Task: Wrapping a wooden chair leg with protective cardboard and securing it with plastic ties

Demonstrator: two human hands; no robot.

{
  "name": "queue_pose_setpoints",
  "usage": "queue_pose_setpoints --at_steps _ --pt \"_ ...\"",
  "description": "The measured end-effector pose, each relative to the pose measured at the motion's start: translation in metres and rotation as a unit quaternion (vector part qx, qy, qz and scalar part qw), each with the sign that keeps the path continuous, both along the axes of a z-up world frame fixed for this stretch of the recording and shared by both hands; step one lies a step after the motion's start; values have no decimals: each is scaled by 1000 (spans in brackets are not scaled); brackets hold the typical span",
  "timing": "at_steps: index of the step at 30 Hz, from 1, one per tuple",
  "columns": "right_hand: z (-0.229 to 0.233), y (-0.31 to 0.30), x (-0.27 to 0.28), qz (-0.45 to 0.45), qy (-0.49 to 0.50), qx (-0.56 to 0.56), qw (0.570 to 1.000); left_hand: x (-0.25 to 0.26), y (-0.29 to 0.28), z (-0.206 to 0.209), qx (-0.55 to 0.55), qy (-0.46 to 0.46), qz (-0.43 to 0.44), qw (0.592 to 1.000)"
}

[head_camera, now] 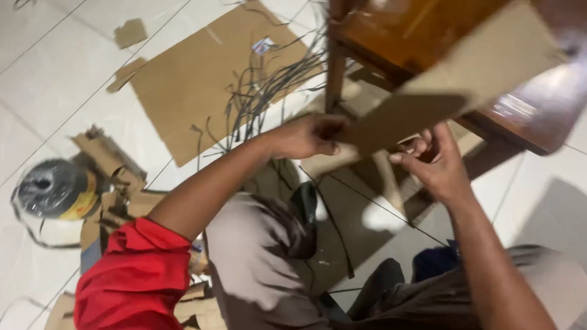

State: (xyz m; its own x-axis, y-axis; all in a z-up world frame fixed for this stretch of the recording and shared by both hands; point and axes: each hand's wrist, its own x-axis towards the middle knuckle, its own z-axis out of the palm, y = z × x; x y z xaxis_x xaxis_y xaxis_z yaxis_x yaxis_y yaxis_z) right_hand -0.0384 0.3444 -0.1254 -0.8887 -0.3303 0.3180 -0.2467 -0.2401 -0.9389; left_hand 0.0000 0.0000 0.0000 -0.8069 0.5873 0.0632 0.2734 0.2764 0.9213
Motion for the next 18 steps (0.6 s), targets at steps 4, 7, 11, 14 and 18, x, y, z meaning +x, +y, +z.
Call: queue_pose_setpoints --at_steps 4,7,11,14,18 --pt "42 42 27 -62 23 36 997 -49 75 -41 140 -36 -150 978" --pt "48 77 56 -123 -15 83 989 -47 126 -35 -7 -81 -123 989" --pt "66 72 82 -93 -76 275 954 -35 166 -82 -58 15 -97 993" --pt "43 83 82 -49 -113 438 890 -17 193 -116 -39 36 -70 996" --pt "36 96 81 -84 -158 525 832 -23 232 -172 -133 56 -17 989"
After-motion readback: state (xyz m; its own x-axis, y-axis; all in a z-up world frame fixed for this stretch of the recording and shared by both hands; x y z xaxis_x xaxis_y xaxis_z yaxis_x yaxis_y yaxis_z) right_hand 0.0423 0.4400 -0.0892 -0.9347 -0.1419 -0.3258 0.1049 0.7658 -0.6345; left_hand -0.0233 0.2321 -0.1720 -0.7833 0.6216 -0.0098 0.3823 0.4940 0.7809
